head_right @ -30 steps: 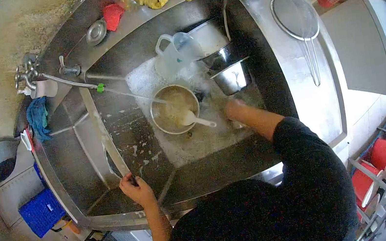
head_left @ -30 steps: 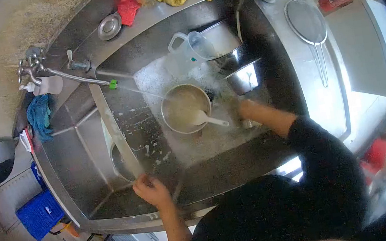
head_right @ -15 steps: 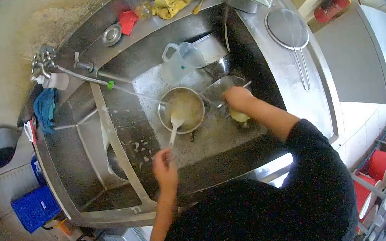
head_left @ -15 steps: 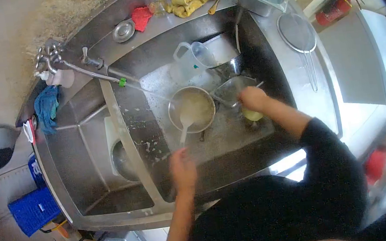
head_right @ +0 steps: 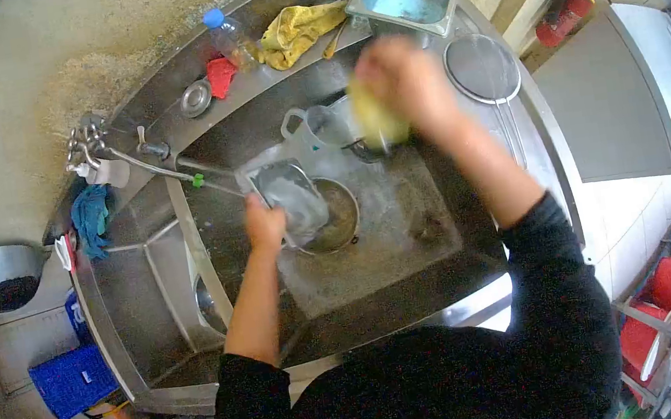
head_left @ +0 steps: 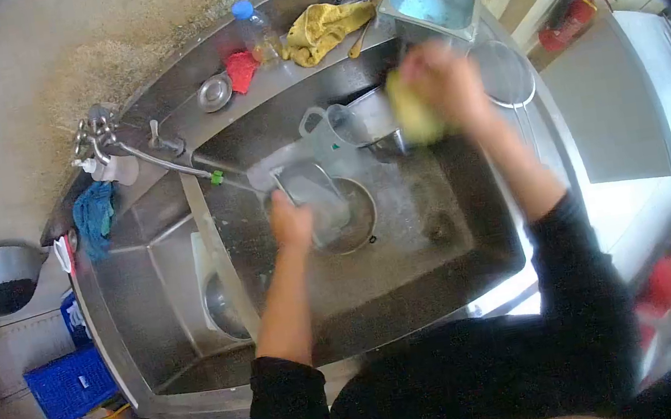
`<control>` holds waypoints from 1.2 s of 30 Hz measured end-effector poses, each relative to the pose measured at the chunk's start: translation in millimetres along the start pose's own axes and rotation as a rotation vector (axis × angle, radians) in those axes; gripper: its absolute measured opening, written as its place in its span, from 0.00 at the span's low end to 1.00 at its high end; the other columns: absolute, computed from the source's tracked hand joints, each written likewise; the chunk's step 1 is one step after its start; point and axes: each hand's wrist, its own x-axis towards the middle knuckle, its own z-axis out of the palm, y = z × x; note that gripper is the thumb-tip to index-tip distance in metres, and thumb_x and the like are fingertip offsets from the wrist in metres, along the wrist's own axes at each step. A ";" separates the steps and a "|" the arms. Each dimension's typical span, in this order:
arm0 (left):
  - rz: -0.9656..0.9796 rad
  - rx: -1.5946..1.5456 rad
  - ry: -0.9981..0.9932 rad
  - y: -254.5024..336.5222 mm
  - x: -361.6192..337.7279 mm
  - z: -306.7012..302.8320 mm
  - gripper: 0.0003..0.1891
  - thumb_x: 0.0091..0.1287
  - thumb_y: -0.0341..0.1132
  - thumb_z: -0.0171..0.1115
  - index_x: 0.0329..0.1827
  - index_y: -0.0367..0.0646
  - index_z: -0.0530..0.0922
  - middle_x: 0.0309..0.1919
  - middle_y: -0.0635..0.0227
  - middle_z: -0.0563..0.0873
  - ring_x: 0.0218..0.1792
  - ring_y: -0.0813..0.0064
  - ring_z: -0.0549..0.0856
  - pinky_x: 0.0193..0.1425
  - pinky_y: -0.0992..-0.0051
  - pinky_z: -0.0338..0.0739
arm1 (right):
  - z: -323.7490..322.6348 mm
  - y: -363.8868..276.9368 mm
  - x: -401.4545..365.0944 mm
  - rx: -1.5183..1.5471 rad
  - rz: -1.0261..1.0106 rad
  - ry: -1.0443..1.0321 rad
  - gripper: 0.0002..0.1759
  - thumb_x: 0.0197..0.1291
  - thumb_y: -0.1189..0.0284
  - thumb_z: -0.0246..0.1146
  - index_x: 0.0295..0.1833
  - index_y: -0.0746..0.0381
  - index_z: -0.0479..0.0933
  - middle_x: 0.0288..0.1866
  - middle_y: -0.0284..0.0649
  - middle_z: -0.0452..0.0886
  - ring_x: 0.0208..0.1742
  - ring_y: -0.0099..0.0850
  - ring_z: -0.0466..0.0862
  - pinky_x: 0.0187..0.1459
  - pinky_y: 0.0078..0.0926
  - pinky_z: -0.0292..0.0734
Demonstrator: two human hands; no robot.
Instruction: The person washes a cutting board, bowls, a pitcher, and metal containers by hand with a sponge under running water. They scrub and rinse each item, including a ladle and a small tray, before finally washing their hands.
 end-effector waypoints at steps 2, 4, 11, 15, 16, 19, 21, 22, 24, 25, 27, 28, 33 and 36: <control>0.018 0.304 0.105 16.0 7.9 -26.0 0.14 0.51 0.27 0.55 0.42 0.45 0.70 0.28 0.53 0.81 0.33 0.54 0.82 0.34 0.62 0.75 | -20.7 24.2 67.6 -0.185 0.096 0.360 0.11 0.54 0.64 0.59 0.34 0.62 0.77 0.31 0.45 0.80 0.36 0.40 0.80 0.37 0.32 0.74; 0.187 0.512 -0.044 23.1 14.7 -42.0 0.11 0.52 0.28 0.53 0.39 0.47 0.69 0.30 0.52 0.79 0.34 0.50 0.80 0.32 0.58 0.74 | -23.9 74.8 118.2 -0.282 0.037 0.372 0.14 0.50 0.62 0.62 0.34 0.63 0.77 0.35 0.45 0.80 0.38 0.43 0.80 0.41 0.35 0.74; 0.792 0.871 -0.030 43.1 17.4 -87.8 0.05 0.53 0.34 0.53 0.32 0.50 0.70 0.24 0.65 0.74 0.26 0.64 0.80 0.27 0.66 0.76 | 31.5 200.4 156.3 -0.705 0.446 -0.485 0.19 0.45 0.65 0.63 0.46 0.57 0.78 0.47 0.48 0.78 0.47 0.45 0.78 0.46 0.37 0.73; 1.069 0.817 0.050 68.7 4.2 -113.0 0.02 0.52 0.33 0.52 0.29 0.52 0.70 0.22 0.68 0.72 0.24 0.66 0.78 0.23 0.67 0.73 | 19.6 180.8 159.5 -0.835 0.487 -0.573 0.21 0.45 0.69 0.57 0.49 0.52 0.77 0.48 0.46 0.77 0.48 0.44 0.78 0.47 0.37 0.73; 1.131 0.786 0.118 72.7 1.6 -116.6 0.03 0.51 0.32 0.53 0.28 0.52 0.70 0.20 0.69 0.70 0.23 0.64 0.76 0.22 0.67 0.71 | 9.3 166.0 158.5 -0.766 0.385 -0.326 0.21 0.45 0.68 0.57 0.49 0.53 0.76 0.45 0.46 0.79 0.46 0.44 0.79 0.47 0.37 0.73; 0.805 0.566 0.220 72.7 -10.9 -117.0 0.08 0.48 0.27 0.55 0.31 0.49 0.73 0.23 0.65 0.75 0.26 0.58 0.78 0.28 0.66 0.73 | -13.2 105.6 134.7 -0.676 0.158 0.084 0.21 0.44 0.65 0.59 0.48 0.57 0.75 0.38 0.46 0.80 0.41 0.45 0.80 0.45 0.37 0.74; 0.475 0.347 0.170 69.7 -16.5 -116.2 0.09 0.47 0.28 0.57 0.33 0.46 0.73 0.28 0.62 0.77 0.29 0.56 0.79 0.32 0.65 0.73 | -21.5 54.0 99.5 -0.241 0.181 0.019 0.21 0.45 0.65 0.60 0.47 0.59 0.74 0.37 0.47 0.81 0.40 0.42 0.81 0.43 0.35 0.75; 0.156 0.124 0.105 66.7 -18.9 -113.2 0.11 0.45 0.29 0.59 0.34 0.43 0.73 0.33 0.59 0.79 0.33 0.53 0.79 0.35 0.63 0.74 | -18.4 25.8 74.0 0.034 0.313 -0.120 0.22 0.42 0.69 0.63 0.48 0.59 0.73 0.35 0.46 0.81 0.39 0.37 0.81 0.42 0.32 0.76; 0.099 -0.112 0.115 32.2 -21.1 -80.1 0.12 0.45 0.28 0.58 0.35 0.41 0.73 0.35 0.56 0.79 0.36 0.52 0.79 0.38 0.63 0.73 | 20.3 5.6 16.6 0.271 0.219 -0.287 0.24 0.37 0.73 0.67 0.47 0.58 0.73 0.35 0.42 0.81 0.38 0.34 0.81 0.40 0.29 0.77; 0.031 -0.348 0.107 24.9 -27.9 -66.0 0.14 0.45 0.27 0.57 0.37 0.38 0.73 0.38 0.52 0.79 0.39 0.51 0.79 0.42 0.62 0.73 | 26.5 -30.4 -10.1 0.330 0.299 -0.465 0.24 0.38 0.74 0.66 0.47 0.58 0.73 0.39 0.42 0.80 0.42 0.35 0.80 0.44 0.29 0.75; -0.128 -0.265 0.106 39.7 -55.3 -48.5 0.16 0.44 0.28 0.57 0.40 0.38 0.72 0.37 0.51 0.79 0.41 0.55 0.79 0.45 0.62 0.71 | 87.3 -42.8 -62.5 0.390 0.322 -0.727 0.25 0.40 0.73 0.64 0.49 0.60 0.72 0.50 0.49 0.75 0.54 0.39 0.74 0.55 0.32 0.67; -0.100 -0.264 0.083 53.3 -70.9 -43.7 0.17 0.44 0.28 0.57 0.40 0.37 0.72 0.36 0.50 0.79 0.41 0.54 0.79 0.46 0.62 0.70 | 114.9 -55.1 -87.0 0.389 0.446 -0.626 0.26 0.41 0.72 0.63 0.50 0.65 0.70 0.51 0.52 0.74 0.55 0.41 0.74 0.53 0.34 0.69; 0.069 -0.367 0.159 37.2 -99.2 -30.9 0.19 0.41 0.21 0.58 0.40 0.39 0.71 0.33 0.66 0.80 0.36 0.75 0.78 0.42 0.75 0.72 | 171.9 -90.9 -152.4 1.336 0.967 -0.432 0.17 0.54 0.72 0.55 0.51 0.63 0.69 0.50 0.44 0.70 0.49 0.31 0.71 0.50 0.29 0.67; -0.036 -0.472 0.043 75.7 -127.7 -103.1 0.18 0.40 0.20 0.56 0.38 0.39 0.71 0.33 0.65 0.80 0.34 0.75 0.78 0.41 0.78 0.72 | 120.9 -122.7 -158.5 0.974 0.535 -0.895 0.13 0.54 0.72 0.51 0.46 0.63 0.69 0.41 0.43 0.73 0.39 0.32 0.72 0.42 0.30 0.68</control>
